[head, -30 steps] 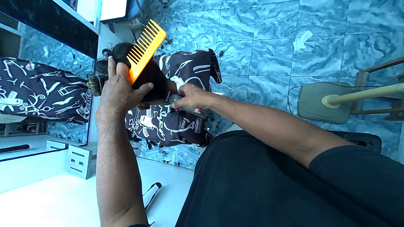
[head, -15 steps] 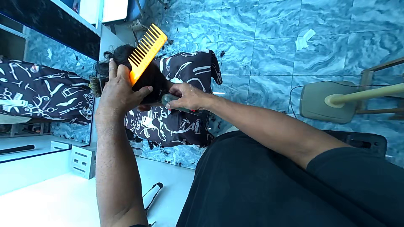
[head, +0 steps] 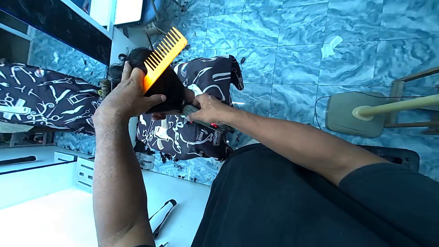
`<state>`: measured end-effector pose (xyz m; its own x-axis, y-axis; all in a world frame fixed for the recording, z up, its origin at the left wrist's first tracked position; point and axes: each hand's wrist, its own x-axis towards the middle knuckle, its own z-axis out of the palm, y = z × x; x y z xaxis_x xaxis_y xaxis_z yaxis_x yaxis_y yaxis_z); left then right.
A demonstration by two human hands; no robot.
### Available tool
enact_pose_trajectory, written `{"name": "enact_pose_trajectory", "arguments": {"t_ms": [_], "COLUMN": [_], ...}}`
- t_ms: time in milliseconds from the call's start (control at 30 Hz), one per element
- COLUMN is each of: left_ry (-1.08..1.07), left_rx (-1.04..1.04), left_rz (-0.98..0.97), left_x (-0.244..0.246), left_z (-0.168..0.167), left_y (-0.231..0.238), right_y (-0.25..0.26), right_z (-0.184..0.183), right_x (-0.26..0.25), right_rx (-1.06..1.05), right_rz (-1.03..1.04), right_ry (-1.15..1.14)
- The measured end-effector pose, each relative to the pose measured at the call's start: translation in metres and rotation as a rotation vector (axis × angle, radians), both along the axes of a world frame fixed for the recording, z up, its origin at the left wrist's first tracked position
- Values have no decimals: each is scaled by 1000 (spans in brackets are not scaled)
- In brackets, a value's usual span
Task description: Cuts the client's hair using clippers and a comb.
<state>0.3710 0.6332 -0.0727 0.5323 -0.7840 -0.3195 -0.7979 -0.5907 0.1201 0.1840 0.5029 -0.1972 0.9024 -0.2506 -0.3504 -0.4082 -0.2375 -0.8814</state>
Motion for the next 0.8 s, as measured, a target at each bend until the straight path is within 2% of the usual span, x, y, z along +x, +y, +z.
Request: {"name": "enact_pose_trajectory", "arguments": {"t_ms": [67, 200, 267, 367, 533, 700, 800], "left_ry": [0, -19, -19, -17, -32, -33, -37], "left_rx": [4, 20, 28, 15, 26, 29, 21], "left_rz": [7, -2, 6, 13, 3, 15, -4], "left_x": [-1, 1, -1, -5, -5, -5, -2], "left_z": [1, -1, 1, 2, 1, 2, 0], "left_y": [-1, -1, -1, -1, -1, 0, 0], "right_y": [1, 7, 10, 11, 20, 20, 29], "right_z": [-4, 14, 21, 12, 26, 18, 28], "right_x": [-2, 6, 3, -5, 3, -10, 1], "right_rx": [1, 68, 44, 5, 88, -10, -1], "right_rz": [-43, -23, -10, -42, -52, -55, -62], "right_ry": [42, -200, -138, 35, -166, 32, -186]}}
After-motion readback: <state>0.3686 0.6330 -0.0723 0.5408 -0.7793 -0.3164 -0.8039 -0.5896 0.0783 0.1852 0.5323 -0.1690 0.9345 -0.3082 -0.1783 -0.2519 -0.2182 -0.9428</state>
